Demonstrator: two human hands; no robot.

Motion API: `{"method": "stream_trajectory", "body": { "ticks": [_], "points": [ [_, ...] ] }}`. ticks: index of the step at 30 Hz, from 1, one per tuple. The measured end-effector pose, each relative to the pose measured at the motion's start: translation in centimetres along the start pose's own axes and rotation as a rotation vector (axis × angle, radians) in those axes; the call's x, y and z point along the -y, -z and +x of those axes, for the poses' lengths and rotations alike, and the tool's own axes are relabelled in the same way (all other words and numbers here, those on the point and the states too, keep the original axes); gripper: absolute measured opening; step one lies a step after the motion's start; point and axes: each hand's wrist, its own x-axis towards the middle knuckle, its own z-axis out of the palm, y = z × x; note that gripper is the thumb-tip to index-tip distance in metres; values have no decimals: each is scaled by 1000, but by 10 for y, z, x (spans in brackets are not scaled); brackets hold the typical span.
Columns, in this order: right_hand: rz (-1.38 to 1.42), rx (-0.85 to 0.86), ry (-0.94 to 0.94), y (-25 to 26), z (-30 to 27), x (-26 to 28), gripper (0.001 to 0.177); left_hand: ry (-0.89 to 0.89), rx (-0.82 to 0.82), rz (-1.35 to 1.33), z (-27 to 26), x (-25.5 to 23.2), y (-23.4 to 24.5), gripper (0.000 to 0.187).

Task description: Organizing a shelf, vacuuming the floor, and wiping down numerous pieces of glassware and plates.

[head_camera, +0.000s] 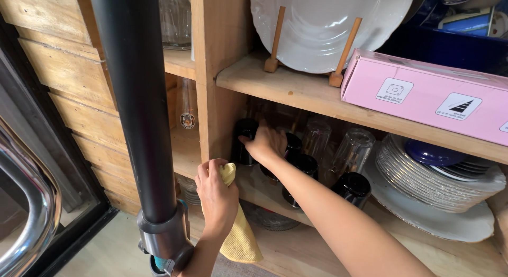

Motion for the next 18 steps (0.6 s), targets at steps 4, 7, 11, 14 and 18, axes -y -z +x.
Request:
{"method": "stream_trajectory", "body": {
  "ticks": [4, 7, 11, 14, 18],
  "points": [
    [27, -17, -28, -3, 6, -4, 75, 5, 12, -5, -1, 0, -1, 53],
    [17, 25, -22, 11, 4, -3, 75, 9, 18, -8, -1, -2, -3, 53],
    [0, 101, 40, 27, -1, -5, 77, -13, -4, -90, 0, -3, -6, 57],
    [41, 32, 118, 6, 10, -19, 83, -49, -41, -151, 0, 0, -13, 61],
    [17, 41, 109, 8, 10, -16, 85, -53, -56, -156, 0, -5, -13, 60]
  ]
}}
